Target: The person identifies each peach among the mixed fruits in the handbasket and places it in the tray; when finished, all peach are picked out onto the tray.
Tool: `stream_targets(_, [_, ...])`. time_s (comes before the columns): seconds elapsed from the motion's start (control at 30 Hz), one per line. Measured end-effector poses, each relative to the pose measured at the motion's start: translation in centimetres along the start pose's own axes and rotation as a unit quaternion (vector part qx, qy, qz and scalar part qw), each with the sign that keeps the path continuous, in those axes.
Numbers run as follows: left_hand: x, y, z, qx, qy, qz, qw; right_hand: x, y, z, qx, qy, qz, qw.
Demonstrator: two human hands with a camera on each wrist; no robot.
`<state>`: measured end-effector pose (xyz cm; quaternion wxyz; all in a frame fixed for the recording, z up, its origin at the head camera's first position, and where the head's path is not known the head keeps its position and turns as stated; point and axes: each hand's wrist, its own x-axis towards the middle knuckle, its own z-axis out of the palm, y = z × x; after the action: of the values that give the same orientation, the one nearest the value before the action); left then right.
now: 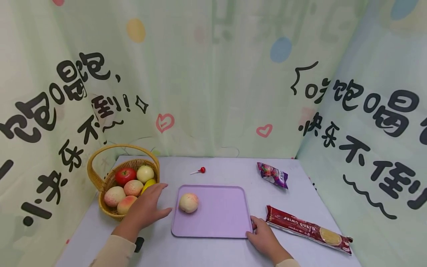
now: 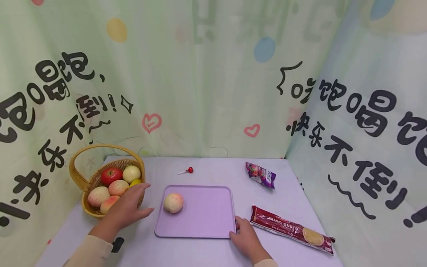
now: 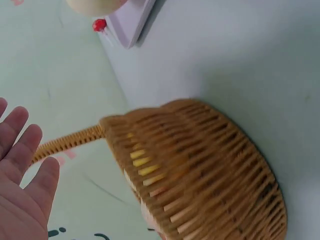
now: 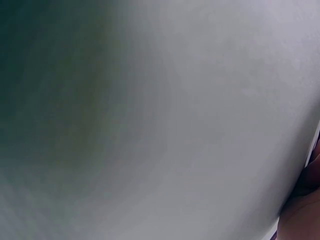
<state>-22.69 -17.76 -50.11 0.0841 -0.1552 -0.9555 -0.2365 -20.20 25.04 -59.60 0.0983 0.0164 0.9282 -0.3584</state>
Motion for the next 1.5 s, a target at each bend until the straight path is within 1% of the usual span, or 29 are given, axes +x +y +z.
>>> stream_targets(0.1, [-0.2, -0.5, -0.3, 0.008, 0.004, 0.007, 0.9999, -0.1, 0.0, 0.0, -0.004, -0.001, 0.005, 1.0000])
stream_targets(0.27, [-0.4, -1.4, -1.3, 0.011, 0.003, 0.004, 0.9999, -0.1, -0.2, -0.1, -0.006, -0.004, 0.004, 1.0000])
stream_targets(0.33, [-0.5, -1.6, -1.6, 0.012, 0.000, -0.005, 0.9999, -0.1, -0.2, -0.1, -0.005, -0.003, 0.001, 1.0000])
stream_targets(0.5, [-1.0, -1.9, -2.6, 0.012, -0.007, -0.039, 0.9991, -0.2, -0.1, -0.1, 0.000, 0.003, -0.008, 1.0000])
stream_targets(0.6, [-1.3, -2.4, -3.1, 0.002, -0.007, -0.047, 0.9989, -0.3, -0.1, -0.2, 0.000, 0.001, -0.006, 1.0000])
stream_targets(0.7, [-1.5, -3.1, -3.1, -0.005, -0.001, -0.043, 0.9991, -0.4, -0.3, -0.3, 0.001, -0.004, -0.004, 1.0000])
stream_targets(0.9, [-1.8, -5.0, -2.9, 0.000, 0.013, -0.039, 0.9991, -0.6, -0.5, -0.5, 0.005, -0.013, -0.005, 0.9999])
stream_targets(1.0, [-1.9, -5.7, -2.9, -0.004, 0.024, -0.032, 0.9992, -0.6, -0.5, -0.5, 0.002, -0.011, -0.003, 0.9999])
stream_targets(1.07, [-1.9, -6.0, -3.0, -0.012, 0.025, -0.033, 0.9991, -0.6, -0.5, -0.5, 0.000, -0.011, -0.004, 0.9999])
stream_targets(1.13, [-2.0, -6.2, -3.2, -0.026, 0.021, -0.044, 0.9985, -0.5, -0.5, -0.5, -0.002, -0.011, -0.003, 0.9999])
stream_targets(1.3, [-2.4, -6.8, -3.5, -0.064, 0.006, -0.090, 0.9939, -0.5, -0.4, -0.5, -0.003, -0.011, 0.000, 0.9999])
stream_targets(1.37, [-2.5, -7.1, -3.5, -0.070, 0.003, -0.105, 0.9921, -0.5, -0.4, -0.4, -0.001, -0.011, 0.000, 0.9999])
stream_targets(1.5, [-2.6, -7.5, -3.5, -0.070, -0.004, -0.124, 0.9899, -0.5, -0.4, -0.4, -0.002, -0.009, 0.001, 1.0000])
